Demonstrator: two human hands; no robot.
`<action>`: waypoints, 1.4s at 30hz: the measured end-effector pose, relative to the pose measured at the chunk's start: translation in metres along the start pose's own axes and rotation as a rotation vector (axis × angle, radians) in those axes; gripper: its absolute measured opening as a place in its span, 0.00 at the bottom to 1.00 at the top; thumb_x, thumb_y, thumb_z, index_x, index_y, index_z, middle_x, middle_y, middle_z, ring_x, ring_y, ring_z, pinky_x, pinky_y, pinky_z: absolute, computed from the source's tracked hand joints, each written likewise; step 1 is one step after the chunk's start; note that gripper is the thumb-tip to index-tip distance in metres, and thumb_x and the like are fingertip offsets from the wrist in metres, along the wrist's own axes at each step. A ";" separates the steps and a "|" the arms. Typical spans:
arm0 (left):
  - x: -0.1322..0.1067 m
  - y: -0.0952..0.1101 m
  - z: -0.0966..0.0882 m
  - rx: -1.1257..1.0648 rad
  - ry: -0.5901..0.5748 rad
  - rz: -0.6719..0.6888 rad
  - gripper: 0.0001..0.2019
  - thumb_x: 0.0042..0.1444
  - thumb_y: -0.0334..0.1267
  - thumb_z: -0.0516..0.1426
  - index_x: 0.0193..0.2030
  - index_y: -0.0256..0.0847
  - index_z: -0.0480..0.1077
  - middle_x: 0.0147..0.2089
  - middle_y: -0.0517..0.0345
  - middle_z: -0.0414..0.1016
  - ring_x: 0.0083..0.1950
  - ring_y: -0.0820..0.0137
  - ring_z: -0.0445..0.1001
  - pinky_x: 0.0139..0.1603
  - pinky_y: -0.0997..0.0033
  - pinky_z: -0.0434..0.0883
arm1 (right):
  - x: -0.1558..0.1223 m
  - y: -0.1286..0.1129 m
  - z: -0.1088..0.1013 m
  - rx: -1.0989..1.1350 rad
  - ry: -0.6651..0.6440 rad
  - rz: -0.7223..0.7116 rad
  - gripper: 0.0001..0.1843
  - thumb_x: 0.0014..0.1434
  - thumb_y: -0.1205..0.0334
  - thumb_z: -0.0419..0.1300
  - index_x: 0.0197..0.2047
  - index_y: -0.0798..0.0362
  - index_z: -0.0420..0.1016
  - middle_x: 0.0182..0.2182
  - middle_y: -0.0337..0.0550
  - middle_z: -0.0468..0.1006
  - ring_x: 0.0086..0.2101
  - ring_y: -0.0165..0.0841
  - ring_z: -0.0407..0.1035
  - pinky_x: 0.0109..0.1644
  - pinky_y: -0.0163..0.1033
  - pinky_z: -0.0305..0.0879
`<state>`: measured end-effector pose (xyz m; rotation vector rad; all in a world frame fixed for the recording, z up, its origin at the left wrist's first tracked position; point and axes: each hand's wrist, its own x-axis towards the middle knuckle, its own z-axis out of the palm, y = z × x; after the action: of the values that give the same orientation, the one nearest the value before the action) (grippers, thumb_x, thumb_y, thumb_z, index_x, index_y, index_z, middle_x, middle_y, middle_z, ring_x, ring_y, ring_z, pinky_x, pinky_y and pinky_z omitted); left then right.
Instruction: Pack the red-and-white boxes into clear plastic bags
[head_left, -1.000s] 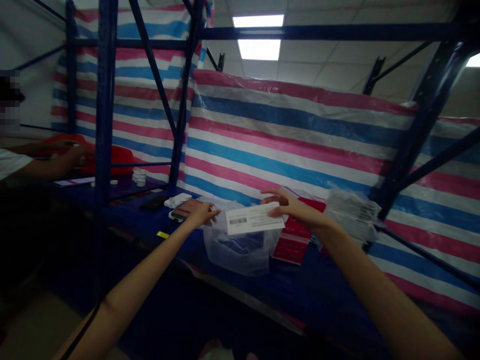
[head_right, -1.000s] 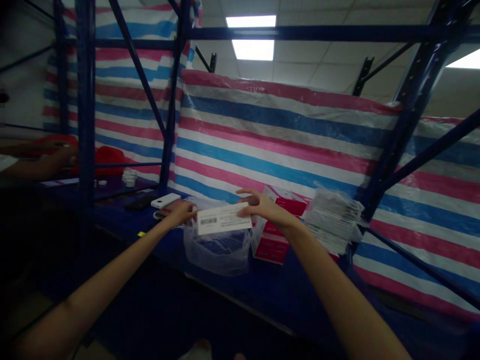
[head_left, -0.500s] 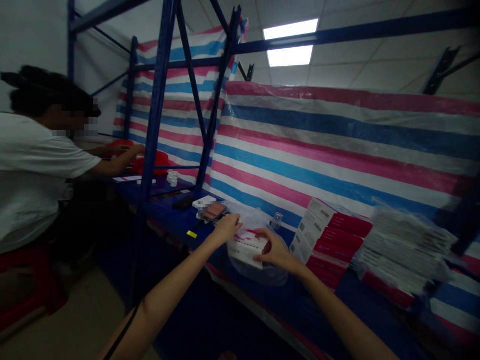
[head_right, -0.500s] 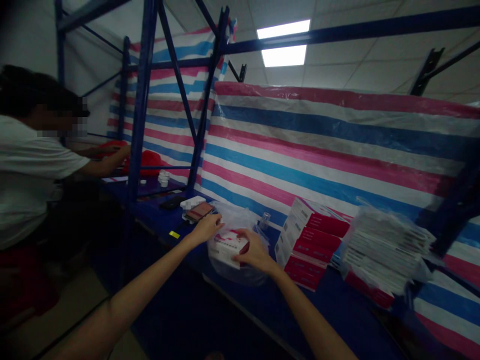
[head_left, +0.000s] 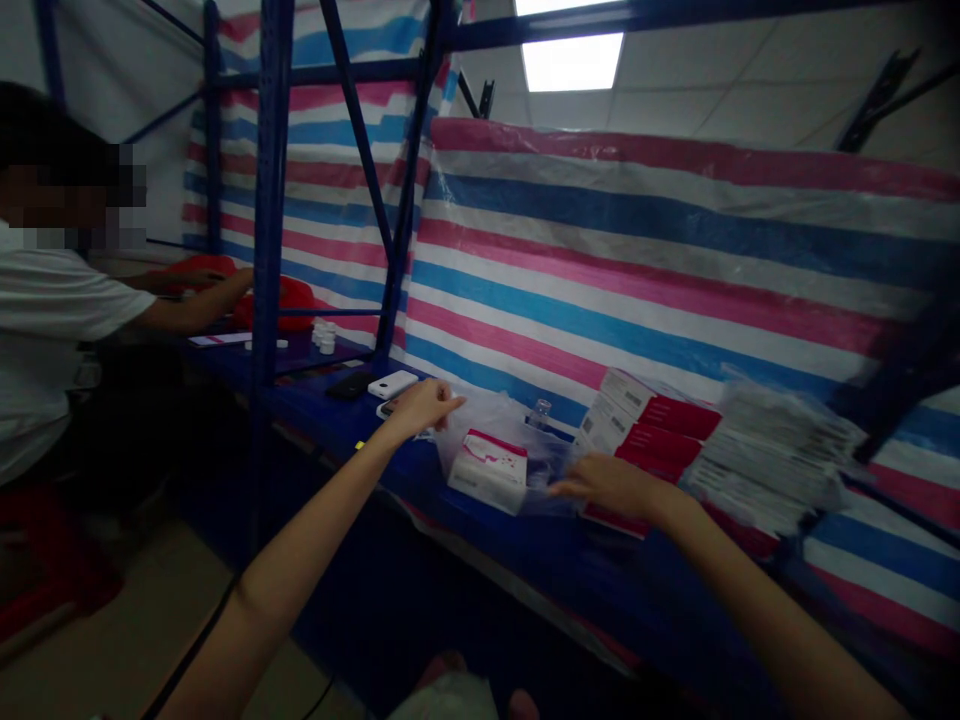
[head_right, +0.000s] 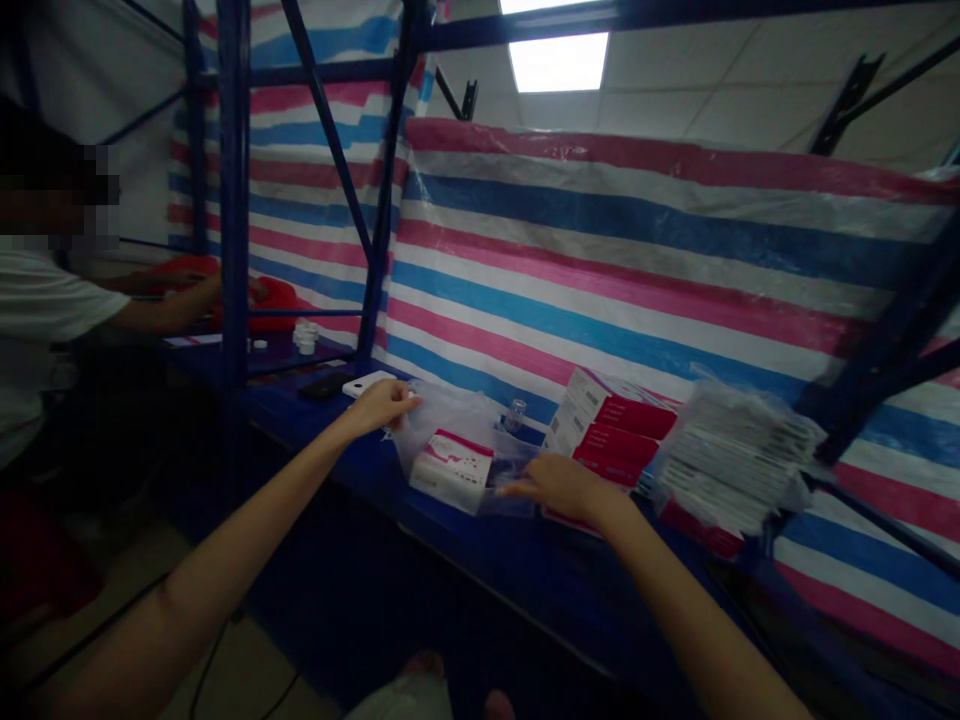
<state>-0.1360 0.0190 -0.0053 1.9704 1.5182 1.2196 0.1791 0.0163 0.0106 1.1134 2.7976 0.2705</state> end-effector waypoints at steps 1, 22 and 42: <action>0.000 0.000 -0.002 -0.022 0.015 -0.011 0.16 0.52 0.49 0.53 0.22 0.39 0.59 0.16 0.61 0.68 0.18 0.72 0.69 0.21 0.77 0.60 | -0.004 0.000 -0.005 0.038 -0.044 0.018 0.23 0.55 0.44 0.53 0.41 0.54 0.76 0.35 0.49 0.77 0.36 0.40 0.71 0.36 0.38 0.65; -0.028 0.031 0.031 -0.021 0.048 0.468 0.06 0.53 0.41 0.57 0.36 0.42 0.68 0.53 0.53 0.62 0.58 0.64 0.58 0.60 0.59 0.52 | -0.003 -0.026 -0.057 0.405 -0.024 -0.234 0.15 0.48 0.53 0.63 0.36 0.53 0.73 0.37 0.42 0.72 0.41 0.35 0.65 0.45 0.39 0.59; 0.009 -0.003 0.084 -0.393 -0.135 0.304 0.24 0.56 0.44 0.53 0.58 0.36 0.61 0.48 0.47 0.73 0.52 0.62 0.67 0.54 0.61 0.61 | 0.071 0.000 0.052 1.414 0.810 0.255 0.17 0.42 0.45 0.63 0.25 0.52 0.75 0.30 0.43 0.77 0.38 0.38 0.68 0.48 0.42 0.60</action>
<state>-0.0701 0.0454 -0.0511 2.0054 0.8542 1.3482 0.1370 0.0717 -0.0434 1.8157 3.3483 -1.9283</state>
